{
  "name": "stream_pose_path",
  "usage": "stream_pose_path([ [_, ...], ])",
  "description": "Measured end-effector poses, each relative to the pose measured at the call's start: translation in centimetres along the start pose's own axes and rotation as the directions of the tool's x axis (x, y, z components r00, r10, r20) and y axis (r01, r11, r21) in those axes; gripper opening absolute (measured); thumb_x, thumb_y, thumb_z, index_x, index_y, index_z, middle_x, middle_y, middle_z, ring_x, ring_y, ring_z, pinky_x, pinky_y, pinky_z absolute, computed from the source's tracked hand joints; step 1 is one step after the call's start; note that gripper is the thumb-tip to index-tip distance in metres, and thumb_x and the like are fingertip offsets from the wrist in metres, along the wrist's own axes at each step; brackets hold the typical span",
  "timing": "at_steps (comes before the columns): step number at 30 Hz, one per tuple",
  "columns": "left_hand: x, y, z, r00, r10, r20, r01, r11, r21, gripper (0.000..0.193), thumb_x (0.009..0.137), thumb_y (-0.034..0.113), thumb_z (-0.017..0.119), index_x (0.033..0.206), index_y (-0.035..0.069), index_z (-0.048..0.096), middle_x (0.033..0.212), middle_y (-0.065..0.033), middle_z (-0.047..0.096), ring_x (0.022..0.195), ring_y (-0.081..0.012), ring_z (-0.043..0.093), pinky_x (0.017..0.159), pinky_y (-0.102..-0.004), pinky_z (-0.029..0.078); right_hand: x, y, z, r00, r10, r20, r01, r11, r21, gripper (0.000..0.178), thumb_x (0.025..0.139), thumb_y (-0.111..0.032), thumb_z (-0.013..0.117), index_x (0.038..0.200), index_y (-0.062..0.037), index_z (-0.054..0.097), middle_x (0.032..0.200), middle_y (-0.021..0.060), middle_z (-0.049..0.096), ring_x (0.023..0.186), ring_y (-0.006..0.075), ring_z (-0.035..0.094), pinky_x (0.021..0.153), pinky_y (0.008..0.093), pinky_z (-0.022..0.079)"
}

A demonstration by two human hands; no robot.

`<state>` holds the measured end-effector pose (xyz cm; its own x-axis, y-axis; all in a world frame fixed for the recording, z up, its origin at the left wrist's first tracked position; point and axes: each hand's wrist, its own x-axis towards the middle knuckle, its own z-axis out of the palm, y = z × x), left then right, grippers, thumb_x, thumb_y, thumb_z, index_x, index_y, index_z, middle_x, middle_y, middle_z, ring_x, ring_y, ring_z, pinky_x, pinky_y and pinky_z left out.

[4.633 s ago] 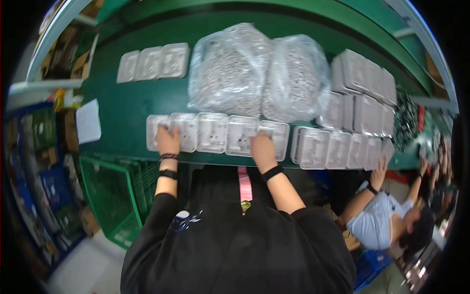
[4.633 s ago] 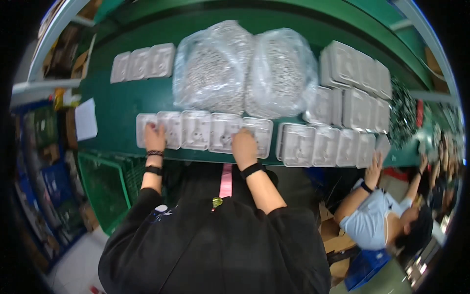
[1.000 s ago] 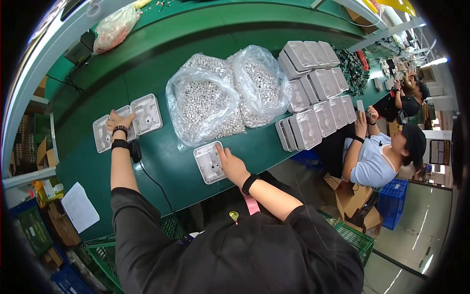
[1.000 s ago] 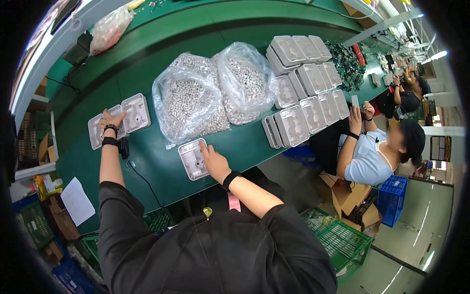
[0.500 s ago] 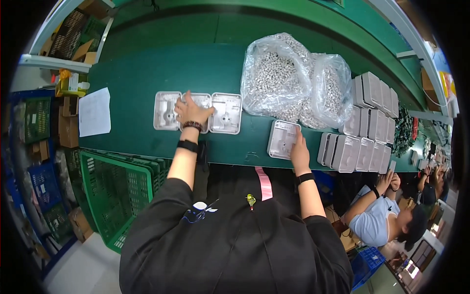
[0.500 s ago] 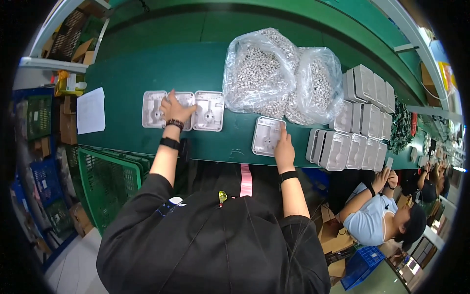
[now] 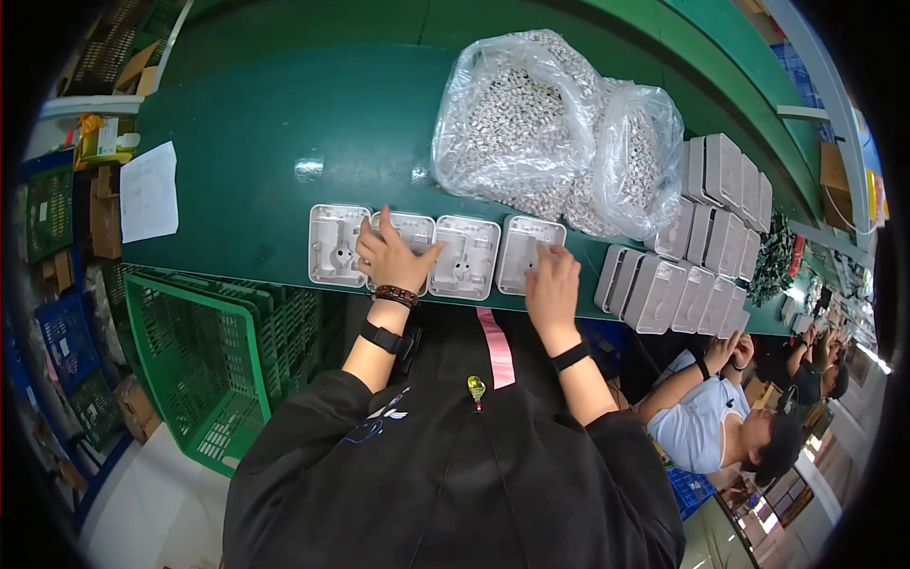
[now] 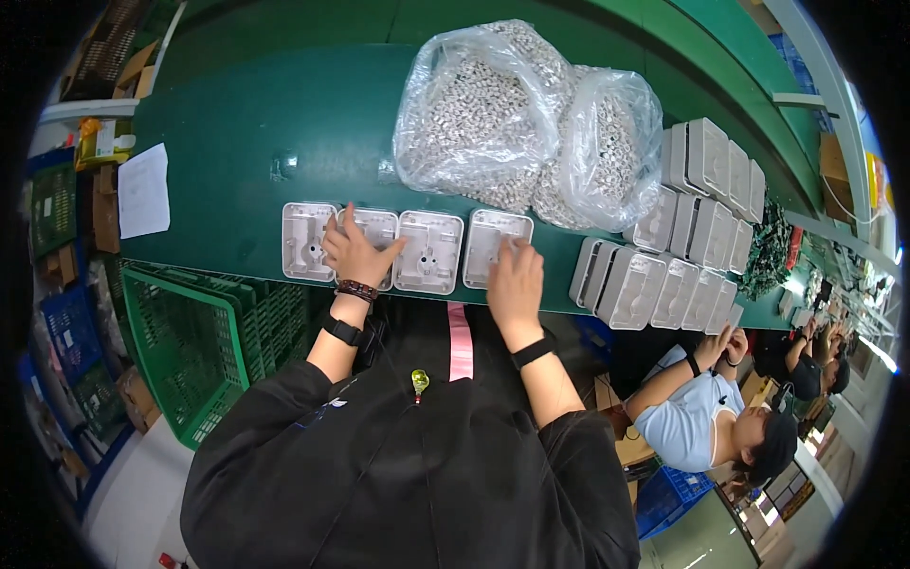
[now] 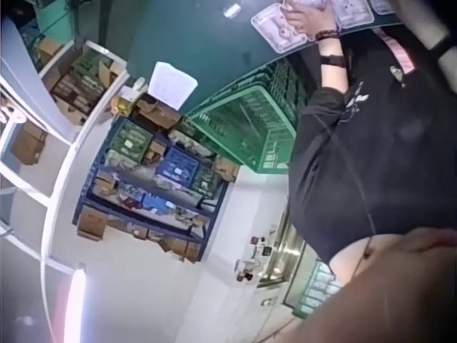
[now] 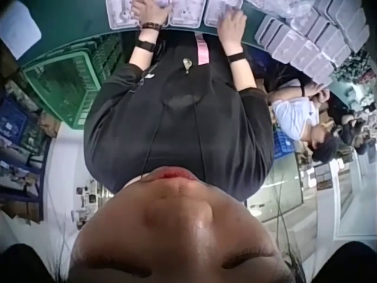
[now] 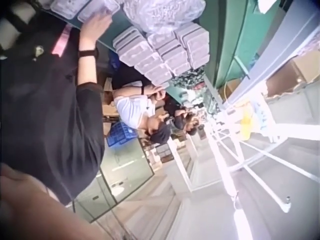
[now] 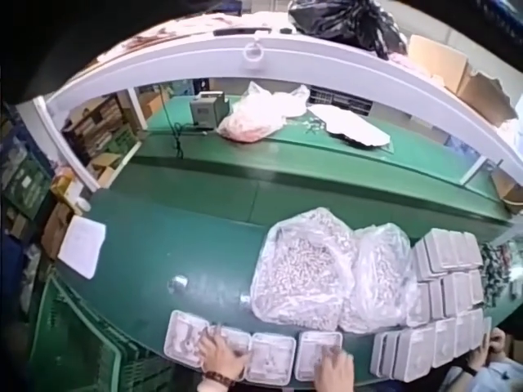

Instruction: The person picks up small white components from a bag and inserts them into white plastic housings before stacking the completed housings into a pile.

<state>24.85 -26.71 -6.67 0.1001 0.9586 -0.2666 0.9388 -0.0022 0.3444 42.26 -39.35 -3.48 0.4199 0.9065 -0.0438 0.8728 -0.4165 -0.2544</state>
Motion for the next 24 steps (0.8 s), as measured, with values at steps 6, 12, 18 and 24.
stream_pose_path([
  [6,-0.3,-0.3,1.4,0.992,0.114,-0.062,-0.119,0.989,-0.083,0.087,0.060,0.037,0.072,0.127,0.009,0.026,0.123,-0.0224,0.028,0.111,-0.0365,0.027,0.089,-0.0488,0.026,0.4,-1.1,1.7,0.996,0.022,0.091,-0.027,0.998,0.053,0.043,0.073,-0.016,0.059,0.111,0.0018,0.046,0.094,0.0166,0.049,0.090,0.0310,0.046,0.076,0.0378,0.040],
  [12,1.0,-4.3,0.1,0.988,0.150,-0.044,-0.157,0.950,-0.271,0.058,0.066,0.029,0.068,0.111,0.004,0.042,0.102,-0.0184,0.047,0.094,-0.0341,0.046,0.078,-0.0405,0.039,0.6,-1.8,3.0,0.963,0.150,0.223,-0.157,0.988,0.013,0.033,0.075,-0.027,0.057,0.092,0.0007,0.051,0.078,0.0161,0.056,0.070,0.0316,0.057,0.061,0.0407,0.047],
  [18,1.3,-5.0,0.7,0.961,0.274,0.019,-0.272,0.958,-0.089,0.035,0.070,0.019,0.061,0.095,0.002,0.045,0.092,-0.0189,0.050,0.085,-0.0375,0.050,0.071,-0.0446,0.043,1.5,-1.2,5.0,0.948,0.254,0.191,-0.239,0.966,-0.101,0.024,0.076,-0.025,0.054,0.080,-0.0017,0.053,0.069,0.0123,0.060,0.060,0.0329,0.061,0.054,0.0396,0.050],
  [24,1.9,-3.9,-0.6,0.990,0.125,0.062,-0.129,0.989,0.075,0.026,0.075,0.025,0.055,0.088,0.005,0.045,0.083,-0.0185,0.056,0.076,-0.0387,0.055,0.063,-0.0480,0.043,2.3,-1.2,7.1,0.932,0.299,0.207,-0.314,0.949,0.043,0.016,0.073,-0.013,0.046,0.076,-0.0008,0.057,0.069,0.0188,0.061,0.062,0.0309,0.061,0.056,0.0405,0.049],
])
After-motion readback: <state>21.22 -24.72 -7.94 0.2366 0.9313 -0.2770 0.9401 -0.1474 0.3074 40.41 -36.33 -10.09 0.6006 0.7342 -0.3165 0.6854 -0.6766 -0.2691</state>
